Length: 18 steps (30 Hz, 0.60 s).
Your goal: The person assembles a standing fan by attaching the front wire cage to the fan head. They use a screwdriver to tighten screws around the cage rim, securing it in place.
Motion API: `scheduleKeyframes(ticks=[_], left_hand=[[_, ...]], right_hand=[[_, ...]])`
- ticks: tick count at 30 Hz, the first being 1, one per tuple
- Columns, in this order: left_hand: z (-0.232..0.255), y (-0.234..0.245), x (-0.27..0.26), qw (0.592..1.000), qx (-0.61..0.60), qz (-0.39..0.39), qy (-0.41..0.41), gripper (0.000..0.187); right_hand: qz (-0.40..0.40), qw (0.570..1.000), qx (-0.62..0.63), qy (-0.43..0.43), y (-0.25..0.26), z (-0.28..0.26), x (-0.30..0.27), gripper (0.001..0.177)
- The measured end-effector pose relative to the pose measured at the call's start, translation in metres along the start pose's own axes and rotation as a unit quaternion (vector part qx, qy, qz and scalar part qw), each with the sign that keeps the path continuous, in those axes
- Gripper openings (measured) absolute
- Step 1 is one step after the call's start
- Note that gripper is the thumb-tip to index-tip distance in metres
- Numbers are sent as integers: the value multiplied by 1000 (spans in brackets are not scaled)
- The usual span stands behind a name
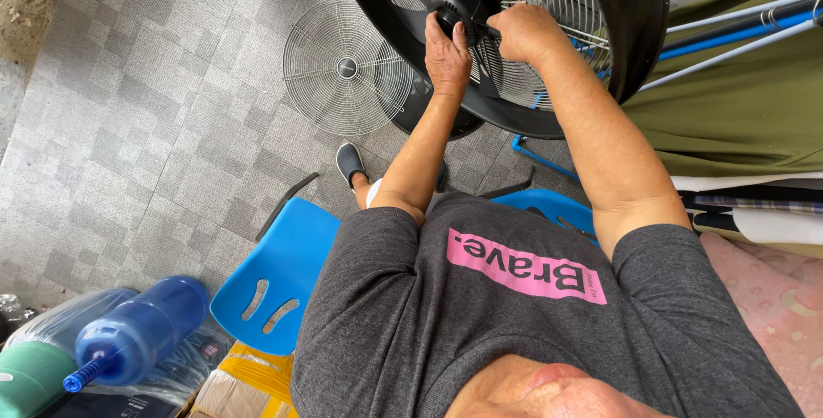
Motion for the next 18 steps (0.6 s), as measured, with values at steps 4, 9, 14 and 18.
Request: scheduleKeyframes(ticks=[4,9,14,18], left_hand=[[4,0,2,1000,-7,6,16,57],[9,1,1,997,-43,-13,70,56],[9,-4,3,991,-66,-8,119,53],[12,1,4,988,-114,-12,107,54]], right_hand=[[9,1000,-4,6,0,0,-2,55],[3,1000,13,-12,-3,-3,-1,59],[13,1000,-4,-8,-2,-3,-2,55],[-13,999,-40,-12,1,0,-2,44]])
Point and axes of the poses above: each hand's wrist, its own x-axis towards the middle knuckle, its own y-axis out of the back of the hand, z = x × y, the point moved 3 cm from there along x, towards the middle knuckle, and after that the axes turned 13 degrees about -z, right-handed, at the moved point
